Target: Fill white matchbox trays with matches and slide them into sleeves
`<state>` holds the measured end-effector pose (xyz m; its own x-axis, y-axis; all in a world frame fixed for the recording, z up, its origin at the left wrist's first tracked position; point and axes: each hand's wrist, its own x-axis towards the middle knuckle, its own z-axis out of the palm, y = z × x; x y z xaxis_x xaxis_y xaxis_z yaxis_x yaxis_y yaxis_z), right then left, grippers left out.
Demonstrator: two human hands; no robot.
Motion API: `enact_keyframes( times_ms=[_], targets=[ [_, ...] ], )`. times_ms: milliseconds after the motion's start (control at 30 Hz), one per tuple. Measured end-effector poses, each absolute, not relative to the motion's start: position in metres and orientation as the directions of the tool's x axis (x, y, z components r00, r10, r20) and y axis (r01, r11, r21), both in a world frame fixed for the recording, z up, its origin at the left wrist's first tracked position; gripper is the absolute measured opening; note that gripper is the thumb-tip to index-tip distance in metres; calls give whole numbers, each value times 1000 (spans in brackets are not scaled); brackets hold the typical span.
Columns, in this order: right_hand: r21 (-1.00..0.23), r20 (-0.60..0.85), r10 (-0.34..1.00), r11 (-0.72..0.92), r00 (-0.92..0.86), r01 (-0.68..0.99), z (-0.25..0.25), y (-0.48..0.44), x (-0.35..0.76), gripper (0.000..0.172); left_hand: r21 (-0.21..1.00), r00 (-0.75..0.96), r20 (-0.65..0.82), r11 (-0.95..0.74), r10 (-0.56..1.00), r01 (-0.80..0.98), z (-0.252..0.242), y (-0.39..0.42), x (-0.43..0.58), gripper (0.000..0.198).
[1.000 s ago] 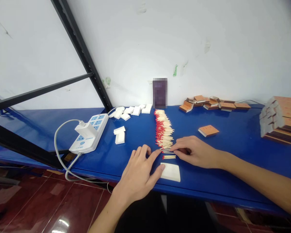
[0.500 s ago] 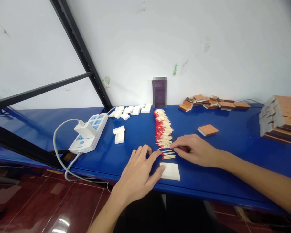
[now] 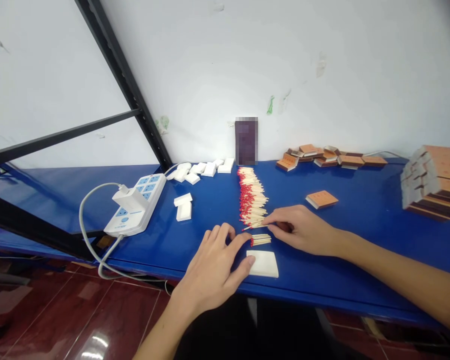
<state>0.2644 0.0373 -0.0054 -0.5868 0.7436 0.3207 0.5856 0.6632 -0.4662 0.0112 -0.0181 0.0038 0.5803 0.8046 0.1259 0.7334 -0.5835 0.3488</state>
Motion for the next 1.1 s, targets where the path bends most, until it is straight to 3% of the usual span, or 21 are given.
enact_keyframes(
  times_ms=[1100],
  targets=[
    [-433,254,762,640,-595,635,-12,43,263,16,294,538,148,-556,830,777,1,-18,14,42]
  ],
)
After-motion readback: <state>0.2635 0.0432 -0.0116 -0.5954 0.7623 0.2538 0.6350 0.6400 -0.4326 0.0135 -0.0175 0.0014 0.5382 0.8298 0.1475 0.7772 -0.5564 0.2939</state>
